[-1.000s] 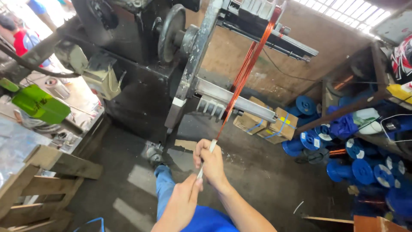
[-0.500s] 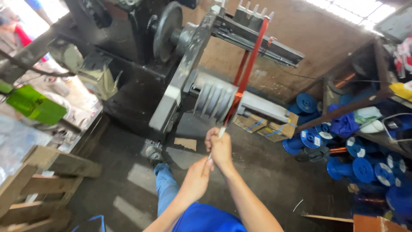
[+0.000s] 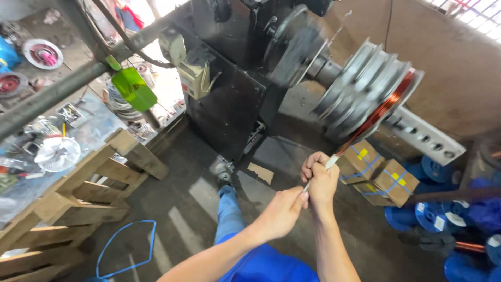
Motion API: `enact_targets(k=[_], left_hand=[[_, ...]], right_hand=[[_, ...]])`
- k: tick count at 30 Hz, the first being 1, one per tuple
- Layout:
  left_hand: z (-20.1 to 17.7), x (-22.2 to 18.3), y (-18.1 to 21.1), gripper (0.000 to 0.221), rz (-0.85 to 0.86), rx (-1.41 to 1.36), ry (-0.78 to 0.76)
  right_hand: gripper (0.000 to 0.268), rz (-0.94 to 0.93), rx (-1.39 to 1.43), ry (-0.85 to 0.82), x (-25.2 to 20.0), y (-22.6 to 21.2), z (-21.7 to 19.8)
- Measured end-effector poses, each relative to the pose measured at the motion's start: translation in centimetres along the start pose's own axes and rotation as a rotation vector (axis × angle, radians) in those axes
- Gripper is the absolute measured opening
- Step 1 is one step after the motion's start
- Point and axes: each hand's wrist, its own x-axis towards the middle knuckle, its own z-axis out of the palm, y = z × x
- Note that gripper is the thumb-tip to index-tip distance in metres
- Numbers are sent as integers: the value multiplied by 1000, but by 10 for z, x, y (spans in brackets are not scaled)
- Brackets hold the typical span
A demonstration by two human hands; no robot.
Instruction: Guiding copper wire onto a rotating mandrel using a handheld tool to create a coil
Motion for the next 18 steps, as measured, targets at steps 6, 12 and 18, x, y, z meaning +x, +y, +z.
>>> enact_targets(k=[6,12,18], left_hand=[[2,-2,-11,35,82,54,11],[-6,2,-13,37,53,72,-17],[-4,6,-36,37,-63,142,-53]], right_hand=[[10,3,-38,46,-1,-1,4],[13,45,5,96,6,22,1],[14,-12,-156,78,-5,13,6]])
